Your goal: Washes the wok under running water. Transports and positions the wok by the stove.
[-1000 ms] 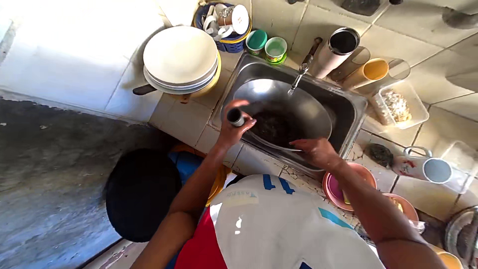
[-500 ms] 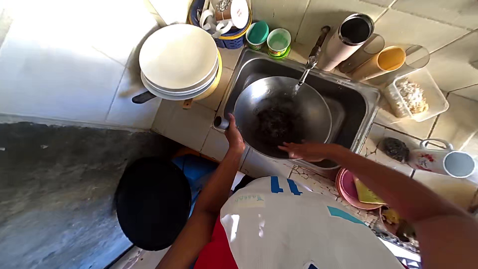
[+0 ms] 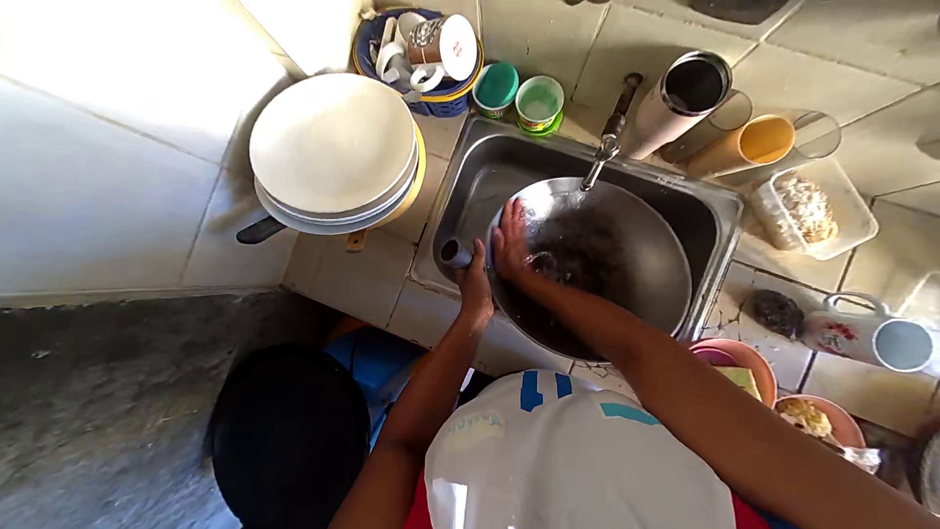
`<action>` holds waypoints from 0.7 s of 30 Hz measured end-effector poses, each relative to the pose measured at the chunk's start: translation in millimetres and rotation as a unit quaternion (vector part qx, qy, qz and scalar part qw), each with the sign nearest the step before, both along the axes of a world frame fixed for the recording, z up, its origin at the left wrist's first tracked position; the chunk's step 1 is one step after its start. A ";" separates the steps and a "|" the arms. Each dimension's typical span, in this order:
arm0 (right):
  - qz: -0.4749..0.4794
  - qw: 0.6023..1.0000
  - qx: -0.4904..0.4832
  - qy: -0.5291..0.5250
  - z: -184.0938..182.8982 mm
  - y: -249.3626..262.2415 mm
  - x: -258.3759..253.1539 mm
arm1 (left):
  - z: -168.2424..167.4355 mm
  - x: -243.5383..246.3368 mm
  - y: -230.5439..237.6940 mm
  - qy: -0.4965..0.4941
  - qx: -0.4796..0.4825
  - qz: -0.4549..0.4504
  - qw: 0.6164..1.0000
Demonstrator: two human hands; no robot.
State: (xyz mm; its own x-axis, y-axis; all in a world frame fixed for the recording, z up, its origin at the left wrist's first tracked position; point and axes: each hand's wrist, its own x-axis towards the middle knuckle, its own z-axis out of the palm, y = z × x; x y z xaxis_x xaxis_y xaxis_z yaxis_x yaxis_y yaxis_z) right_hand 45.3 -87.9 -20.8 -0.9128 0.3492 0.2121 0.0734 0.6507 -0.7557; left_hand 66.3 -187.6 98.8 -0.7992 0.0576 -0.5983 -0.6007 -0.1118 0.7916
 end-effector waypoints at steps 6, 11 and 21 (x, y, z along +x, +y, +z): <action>0.419 0.893 0.027 -0.162 98.6 58.3 82.2 | 37.6 -33.7 2.3 0.198 -0.088 -0.009 0.976; 0.171 0.936 0.290 -0.108 159.2 176.3 14.0 | 100.3 -32.3 2.0 0.438 -0.264 -0.148 0.846; 0.159 0.906 0.242 -0.308 229.3 197.4 -23.3 | 203.2 -44.8 27.1 0.642 -0.421 -0.154 0.622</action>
